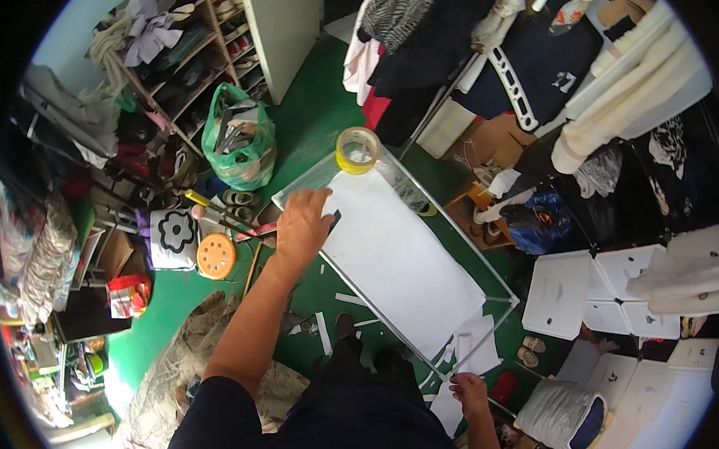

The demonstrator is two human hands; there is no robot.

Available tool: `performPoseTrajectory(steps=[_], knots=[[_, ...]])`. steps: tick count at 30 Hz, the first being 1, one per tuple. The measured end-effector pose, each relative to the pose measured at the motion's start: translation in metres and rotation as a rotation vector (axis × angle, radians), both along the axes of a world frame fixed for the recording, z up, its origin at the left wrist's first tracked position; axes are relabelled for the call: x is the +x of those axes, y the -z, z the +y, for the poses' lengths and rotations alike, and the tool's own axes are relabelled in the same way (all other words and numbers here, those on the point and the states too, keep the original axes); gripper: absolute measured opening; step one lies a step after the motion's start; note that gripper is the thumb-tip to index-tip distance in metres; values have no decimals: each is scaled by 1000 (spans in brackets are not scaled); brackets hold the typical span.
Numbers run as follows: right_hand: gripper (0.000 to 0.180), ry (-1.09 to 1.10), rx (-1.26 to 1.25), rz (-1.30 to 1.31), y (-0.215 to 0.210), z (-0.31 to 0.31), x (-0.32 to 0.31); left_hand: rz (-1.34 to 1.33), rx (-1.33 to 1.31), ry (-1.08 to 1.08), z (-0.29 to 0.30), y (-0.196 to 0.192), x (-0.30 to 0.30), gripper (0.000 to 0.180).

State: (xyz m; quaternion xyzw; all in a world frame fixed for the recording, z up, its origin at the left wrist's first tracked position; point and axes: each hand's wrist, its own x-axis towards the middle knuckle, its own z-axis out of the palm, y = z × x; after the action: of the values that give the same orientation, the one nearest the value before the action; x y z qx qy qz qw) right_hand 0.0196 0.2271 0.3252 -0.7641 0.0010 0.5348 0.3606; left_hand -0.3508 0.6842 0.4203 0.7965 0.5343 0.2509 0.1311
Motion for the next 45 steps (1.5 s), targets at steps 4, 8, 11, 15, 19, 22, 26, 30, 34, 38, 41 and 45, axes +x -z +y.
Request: performPoseTrajectory(steps=[4, 8, 11, 15, 19, 22, 26, 30, 34, 38, 41, 45], knots=[[21, 11, -7, -10, 7, -14, -2, -8, 179, 41, 52, 1, 33, 62], [18, 36, -43, 13, -16, -13, -11, 174, 165, 31, 95, 21, 48, 57], [18, 67, -27, 33, -21, -22, -7, 192, 125, 41, 110, 33, 56, 40], [24, -2, 41, 55, -38, -10, -8, 72, 159, 81, 112, 32, 47, 37], [36, -210, 161, 129, -55, 20, -10, -106, 185, 89, 66, 3, 44, 34], [39, -434, 243, 163, -45, 32, -8, -309, 98, 57, -6, -33, 42, 31], [36, -545, 339, 164, -30, 33, -5, -287, 1, 7, -110, -50, 24, 27], [32, -538, 455, 353, -3, 32, -10, -198, -62, -77, -225, -54, 21, 25], [42, -556, 509, 487, 7, 26, -35, -292, -223, -167, -325, -48, 45, 28], [58, -702, 359, 641, -20, 36, -56, -315, -243, -198, -395, -55, 68, 29], [62, -762, 323, 702, -35, 34, -73, -369, -256, -241, -433, -54, 69, 32], [61, -862, 372, 728, -35, 30, -81, -358, -222, -238, -466, -63, 81, 35]])
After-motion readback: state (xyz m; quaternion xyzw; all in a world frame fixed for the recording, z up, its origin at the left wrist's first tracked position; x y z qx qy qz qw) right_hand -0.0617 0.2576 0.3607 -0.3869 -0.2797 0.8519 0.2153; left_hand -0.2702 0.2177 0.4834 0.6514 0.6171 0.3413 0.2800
